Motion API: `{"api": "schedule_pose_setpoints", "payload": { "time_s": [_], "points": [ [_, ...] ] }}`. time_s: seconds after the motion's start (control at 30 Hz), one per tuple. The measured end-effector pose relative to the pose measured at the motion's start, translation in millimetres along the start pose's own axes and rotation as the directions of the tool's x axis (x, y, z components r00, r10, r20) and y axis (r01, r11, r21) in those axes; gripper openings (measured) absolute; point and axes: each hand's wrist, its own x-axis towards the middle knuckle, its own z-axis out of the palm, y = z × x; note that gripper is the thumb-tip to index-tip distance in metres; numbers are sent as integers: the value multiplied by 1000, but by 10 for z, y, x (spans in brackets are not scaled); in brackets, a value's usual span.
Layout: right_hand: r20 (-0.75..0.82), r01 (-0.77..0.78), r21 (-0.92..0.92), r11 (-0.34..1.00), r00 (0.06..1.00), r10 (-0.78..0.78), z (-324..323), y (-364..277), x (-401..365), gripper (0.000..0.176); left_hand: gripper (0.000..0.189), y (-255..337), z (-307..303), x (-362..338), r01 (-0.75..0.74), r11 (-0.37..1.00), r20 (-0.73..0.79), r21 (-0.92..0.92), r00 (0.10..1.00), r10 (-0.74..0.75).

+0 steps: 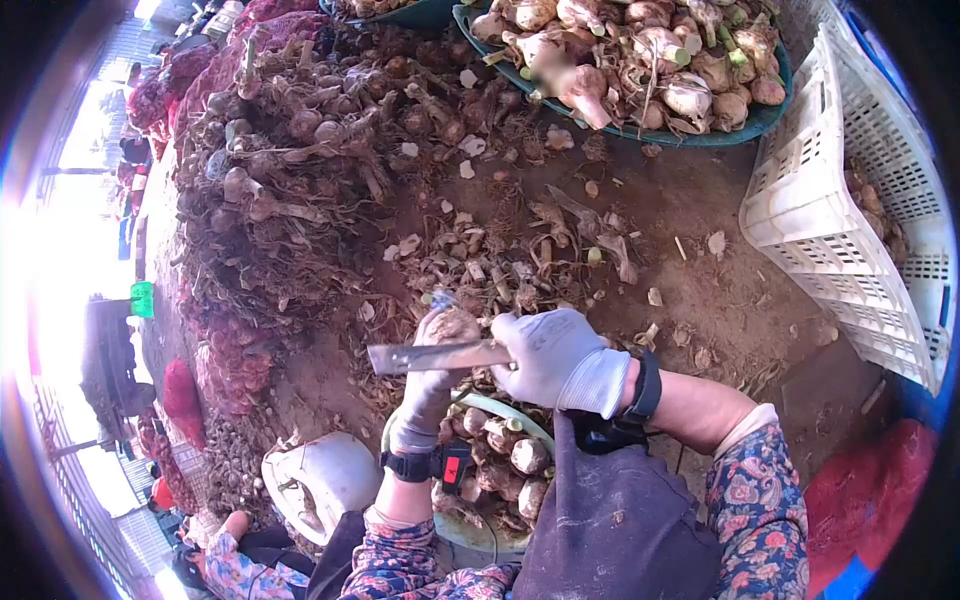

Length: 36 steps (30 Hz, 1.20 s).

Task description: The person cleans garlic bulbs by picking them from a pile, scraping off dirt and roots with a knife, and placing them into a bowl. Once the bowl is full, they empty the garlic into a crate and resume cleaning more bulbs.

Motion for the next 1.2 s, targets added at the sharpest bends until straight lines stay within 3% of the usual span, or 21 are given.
{"api": "schedule_pose_setpoints", "payload": {
  "time_s": [0.03, 0.1, 0.17, 0.23, 0.27, 0.37, 0.4, 0.5, 0.53, 0.6, 0.63, 0.67, 0.7, 0.77, 0.8, 0.83, 0.9, 0.97, 1.03, 1.07, 1.2],
  "points": [
    [3, 5, -28, 1000, 1000, -5, 17, 2, 5, 26, 66, 25, 55, 5, -18, 979, -87, 205, 996, 36],
    [12, 20, -78, 997, 1000, -19, 79, 14, 21, 26, 61, 147, 181, -5, 8, 812, -232, 583, 960, 157],
    [70, -10, -68, 998, 997, 14, 104, -2, 38, 28, 55, -53, -24, 2, -139, 561, -110, 816, 916, 387],
    [74, -16, -48, 999, 997, 20, 206, 49, 23, 28, 53, -45, 85, -39, -104, 622, -210, 776, 887, 411],
    [22, 16, -21, 1000, 1000, -15, 266, 112, 14, 30, 53, 17, 188, -68, -73, 752, -296, 655, 891, 344],
    [29, 10, 10, 1000, 1000, -10, 410, 248, 38, 33, 55, 10, 206, -125, 5, 750, -334, 661, 898, 288],
    [34, 13, 4, 1000, 999, -13, 484, 324, 51, 36, 54, 26, 251, -143, -1, 716, -347, 698, 874, 339],
    [-5, 49, 5, 999, 999, -49, 604, 415, 68, 37, 52, 190, 418, -195, 155, 806, -489, 571, 853, 182],
    [13, 33, -29, 999, 999, -32, 572, 393, 50, 32, 56, 232, 403, -212, 132, 837, -447, 532, 882, 145],
    [32, -289, -54, 956, 956, 291, 487, 642, 152, 28, 60, 405, 485, -421, -89, 825, -207, 557, 948, 242],
    [-184, -423, -110, 899, 898, 400, 506, 896, 89, 25, 61, 535, 493, -585, -197, 807, -84, 557, 953, 291],
    [-384, -512, -151, 846, 818, 427, 485, 1169, 100, 24, 63, 627, 476, -751, -157, 895, -78, 417, 975, 207],
    [-477, -389, 3, 921, 809, 343, 331, 1118, 32, 20, 66, 674, 496, -818, -73, 912, -226, 404, 958, 177],
    [-533, -291, -99, 952, 823, 196, 313, 913, 35, 16, 68, 759, 462, -812, 177, 927, -404, 329, 914, -31],
    [-506, -236, -83, 968, 847, 163, 395, 865, 91, 19, 66, 802, 401, -895, 308, 890, -425, 335, 893, -149],
    [-243, -339, 52, 939, 908, 341, 374, 705, 149, 23, 60, 604, 136, -1063, 168, 872, -379, 461, 925, 22],
    [-145, -305, 128, 944, 936, 322, 642, 608, 237, 27, 59, 530, -89, -1404, 263, 764, -397, 589, 918, -10],
    [67, -303, 36, 952, 951, 300, 750, 405, 406, 35, 62, 484, -172, -1745, 427, 668, -470, 610, 873, -128],
    [108, -93, 8, 996, 990, 92, 946, 293, 548, 45, 59, 326, -209, -2022, 512, 593, -507, 622, 840, -193],
    [160, -57, 6, 998, 986, 56, 1036, 230, 617, 51, 56, 239, -211, -2115, 544, 552, -543, 631, 819, -187],
    [275, -10, -132, 991, 960, 46, 1279, 71, 870, 41, 47, -59, -162, -2275, 581, 488, -645, 651, 763, -48]
  ]
}}
